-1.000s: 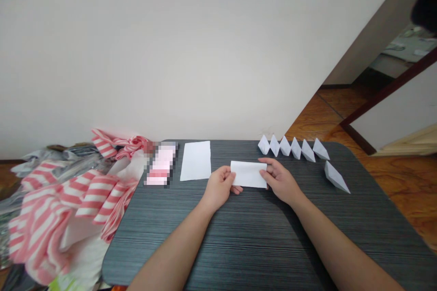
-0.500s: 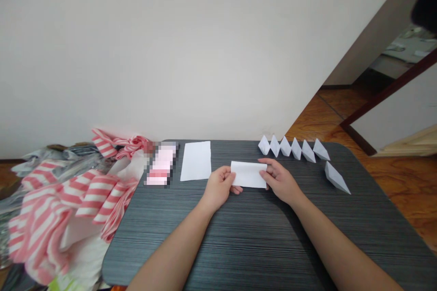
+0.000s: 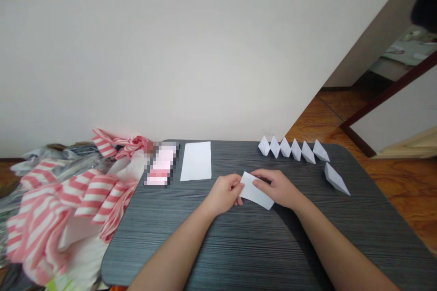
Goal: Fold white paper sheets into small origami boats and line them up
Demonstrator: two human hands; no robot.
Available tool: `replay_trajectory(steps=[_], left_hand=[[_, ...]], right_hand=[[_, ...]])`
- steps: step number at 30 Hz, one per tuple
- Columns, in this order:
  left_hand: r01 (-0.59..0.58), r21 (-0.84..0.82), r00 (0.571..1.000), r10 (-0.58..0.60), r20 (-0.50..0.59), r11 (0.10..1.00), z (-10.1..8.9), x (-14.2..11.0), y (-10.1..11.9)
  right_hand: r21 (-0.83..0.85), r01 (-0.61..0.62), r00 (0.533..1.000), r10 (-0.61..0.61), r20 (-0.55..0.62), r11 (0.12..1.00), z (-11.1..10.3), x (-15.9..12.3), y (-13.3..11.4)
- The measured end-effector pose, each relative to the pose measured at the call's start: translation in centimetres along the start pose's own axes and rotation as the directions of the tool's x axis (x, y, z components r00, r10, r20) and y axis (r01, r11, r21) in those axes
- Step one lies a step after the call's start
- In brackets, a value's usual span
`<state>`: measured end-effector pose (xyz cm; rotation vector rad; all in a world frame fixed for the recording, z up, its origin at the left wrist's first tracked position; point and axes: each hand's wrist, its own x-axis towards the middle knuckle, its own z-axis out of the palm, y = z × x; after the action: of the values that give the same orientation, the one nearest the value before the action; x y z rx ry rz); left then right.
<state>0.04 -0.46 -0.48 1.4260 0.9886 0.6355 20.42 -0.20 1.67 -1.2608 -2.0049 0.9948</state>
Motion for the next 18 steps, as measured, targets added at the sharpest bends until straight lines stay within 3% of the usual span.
replay_trajectory(steps=[7, 18], left_hand=[[-0.002, 0.018, 1.000, 0.002, 0.016, 1.000, 0.02, -0.03, 0.16], [-0.040, 0.158, 0.999, 0.037, 0.024, 0.987, 0.22, -0.39, 0.91]], right_hand=[[-0.008, -0.102, 0.992, 0.102, 0.069, 0.995, 0.01, -0.08, 0.54], [0.024, -0.007, 0.998, 0.006, 0.064, 1.000, 0.27, 0.35, -0.24]])
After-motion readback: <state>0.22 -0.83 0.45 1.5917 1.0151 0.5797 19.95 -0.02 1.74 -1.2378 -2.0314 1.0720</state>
